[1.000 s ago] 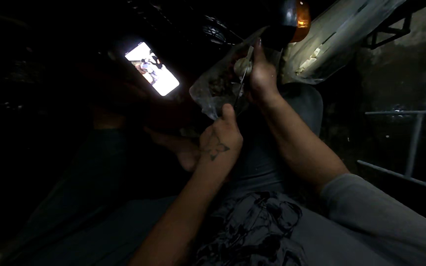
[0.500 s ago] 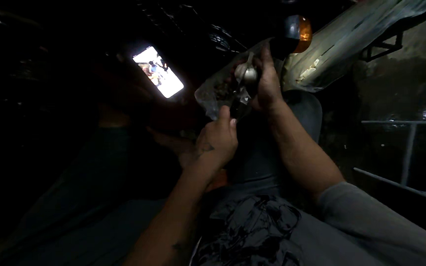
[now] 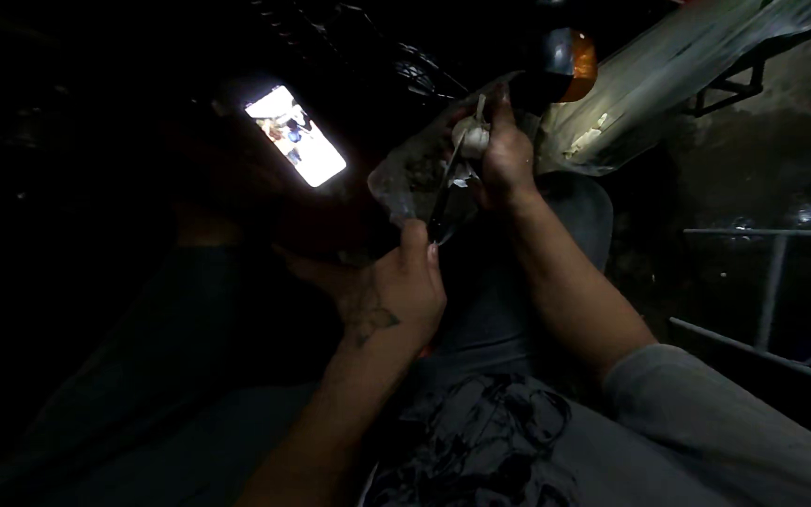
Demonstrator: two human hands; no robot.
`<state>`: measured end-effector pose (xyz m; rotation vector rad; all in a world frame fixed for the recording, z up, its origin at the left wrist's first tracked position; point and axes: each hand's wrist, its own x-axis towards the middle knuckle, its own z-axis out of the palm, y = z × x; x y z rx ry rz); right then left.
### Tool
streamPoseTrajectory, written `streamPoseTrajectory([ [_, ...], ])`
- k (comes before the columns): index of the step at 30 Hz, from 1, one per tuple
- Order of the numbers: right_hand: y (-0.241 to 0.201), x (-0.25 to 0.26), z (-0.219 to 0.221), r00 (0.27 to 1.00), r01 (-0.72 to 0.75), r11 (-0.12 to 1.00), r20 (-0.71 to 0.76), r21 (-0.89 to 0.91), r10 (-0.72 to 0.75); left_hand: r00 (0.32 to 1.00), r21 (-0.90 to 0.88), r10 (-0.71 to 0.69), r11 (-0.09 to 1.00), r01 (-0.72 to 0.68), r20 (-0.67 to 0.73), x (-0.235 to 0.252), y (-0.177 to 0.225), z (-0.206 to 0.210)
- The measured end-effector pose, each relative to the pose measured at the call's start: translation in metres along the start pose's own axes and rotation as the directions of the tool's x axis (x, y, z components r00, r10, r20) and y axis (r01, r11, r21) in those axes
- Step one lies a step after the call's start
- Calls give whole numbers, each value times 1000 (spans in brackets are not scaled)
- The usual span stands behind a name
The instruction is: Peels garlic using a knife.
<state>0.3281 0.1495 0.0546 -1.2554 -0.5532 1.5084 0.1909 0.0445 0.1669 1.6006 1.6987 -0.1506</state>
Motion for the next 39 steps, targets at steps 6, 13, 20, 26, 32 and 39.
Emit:
streamPoseTrajectory([
  [6, 0, 0, -1, 1000, -15, 998, -18, 60, 16, 942, 84, 227, 973, -213, -248, 30, -38, 56],
  [13, 3, 5, 0, 1000, 15, 998, -27, 61, -13, 947, 100, 210, 977, -190, -243, 30, -36, 55],
  [20, 4, 1, 1, 998, 29, 999, -60, -31, -31, 977, 113, 96, 991, -76, -188, 37, -22, 59],
  [26, 4, -1, 0, 997, -22, 1000, -78, 12, 23, 920, 197, 216, 968, -157, -327, 59, -36, 84],
  [32, 9, 5, -5, 996, 49, 991, -67, -121, -58, 995, 172, 28, 985, -11, -99, 49, -9, 52],
  [39, 0, 1, -10, 980, -102, 995, 172, 7, 99, 997, 8, 74, 997, -74, 5, 35, -30, 22],
])
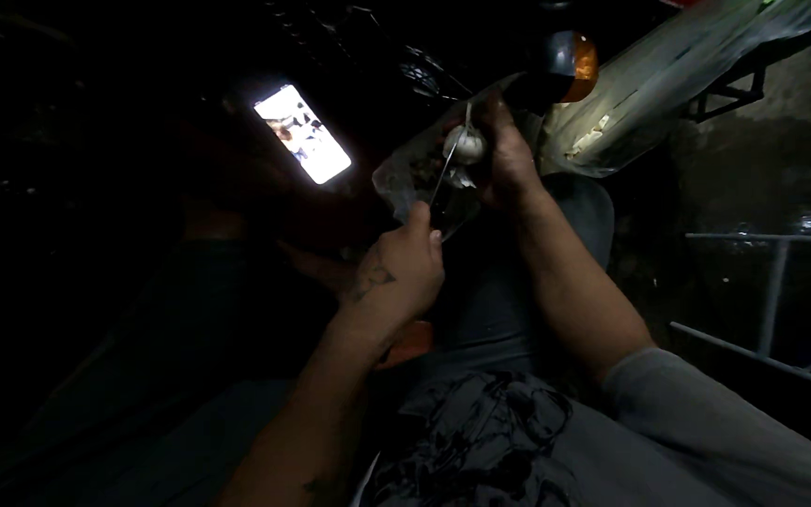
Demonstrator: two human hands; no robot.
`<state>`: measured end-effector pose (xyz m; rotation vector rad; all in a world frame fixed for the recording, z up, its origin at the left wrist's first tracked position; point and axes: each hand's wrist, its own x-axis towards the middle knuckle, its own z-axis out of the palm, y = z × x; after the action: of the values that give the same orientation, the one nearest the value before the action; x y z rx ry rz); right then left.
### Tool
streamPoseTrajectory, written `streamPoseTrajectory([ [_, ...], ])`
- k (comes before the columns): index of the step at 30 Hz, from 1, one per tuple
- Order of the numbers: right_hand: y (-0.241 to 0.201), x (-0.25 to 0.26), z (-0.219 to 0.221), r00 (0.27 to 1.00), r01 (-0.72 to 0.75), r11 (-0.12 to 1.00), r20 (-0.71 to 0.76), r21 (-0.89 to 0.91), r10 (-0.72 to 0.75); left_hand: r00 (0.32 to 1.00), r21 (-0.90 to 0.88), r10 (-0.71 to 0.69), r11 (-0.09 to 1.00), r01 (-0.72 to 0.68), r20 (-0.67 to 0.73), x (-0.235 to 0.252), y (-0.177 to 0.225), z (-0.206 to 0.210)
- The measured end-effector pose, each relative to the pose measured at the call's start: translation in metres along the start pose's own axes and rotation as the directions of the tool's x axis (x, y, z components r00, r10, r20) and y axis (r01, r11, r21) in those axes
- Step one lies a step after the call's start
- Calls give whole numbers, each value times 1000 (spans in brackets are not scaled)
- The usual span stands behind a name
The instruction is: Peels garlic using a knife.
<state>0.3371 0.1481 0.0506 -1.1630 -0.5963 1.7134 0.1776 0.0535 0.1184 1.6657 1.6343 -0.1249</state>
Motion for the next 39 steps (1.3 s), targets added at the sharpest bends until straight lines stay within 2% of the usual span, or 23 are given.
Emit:
streamPoseTrajectory([
  [2, -2, 1, -1, 995, -38, 999, 88, -10, 39, 999, -70, 12, 998, -9, 40, -4, -5, -9],
  [4, -3, 1, 3, 995, -42, 998, 88, -48, 46, 999, -159, 35, 987, -30, 27, -6, -11, -11],
  [7, -2, 9, -2, 997, -40, 996, 61, -79, 45, 998, -360, 26, 932, -47, -61, -11, -28, -9],
  [10, -2, 9, -9, 995, -80, 984, -66, -159, 70, 968, -529, -104, 848, -35, -230, -11, -61, -11],
  [12, -4, 5, -7, 984, -126, 974, -147, -189, 99, 921, -550, -257, 833, 58, -293, 2, -87, -16],
  [14, -6, 1, -1, 971, -166, 966, -203, -196, 126, 881, -556, -399, 806, 204, -255, 21, -111, -20],
  [16, -4, 1, 3, 975, -151, 966, -192, -211, 111, 858, -497, -449, 820, 284, -249, 41, -131, -20],
  [19, 0, 2, -1, 996, -77, 973, -69, -219, 63, 838, -401, -483, 841, 364, -252, 65, -143, -14],
  [22, 0, 0, -6, 997, -73, 964, -24, -255, 69, 832, -372, -493, 844, 387, -255, 83, -151, -2],
  [26, 5, 1, -15, 994, -89, 956, -78, -281, 70, 795, -428, -552, 800, 420, -253, 97, -155, 3],
  [30, 5, 0, -11, 997, -63, 952, -66, -298, 45, 802, -487, -569, 761, 428, -183, 90, -144, -20],
  [31, 4, 1, -10, 998, -55, 950, -45, -307, 43, 799, -475, -567, 769, 428, -199, 92, -145, -21],
  [34, 3, 0, -9, 999, -51, 939, -25, -340, 46, 754, -448, -546, 813, 372, -366, 107, -156, -1],
  [36, 1, -1, -8, 998, -62, 940, -27, -335, 56, 765, -522, -574, 766, 375, -292, 94, -137, -18],
  [39, 1, -1, -8, 996, -83, 951, -50, -299, 72, 720, -554, -624, 731, 398, -306, 87, -121, -19],
])
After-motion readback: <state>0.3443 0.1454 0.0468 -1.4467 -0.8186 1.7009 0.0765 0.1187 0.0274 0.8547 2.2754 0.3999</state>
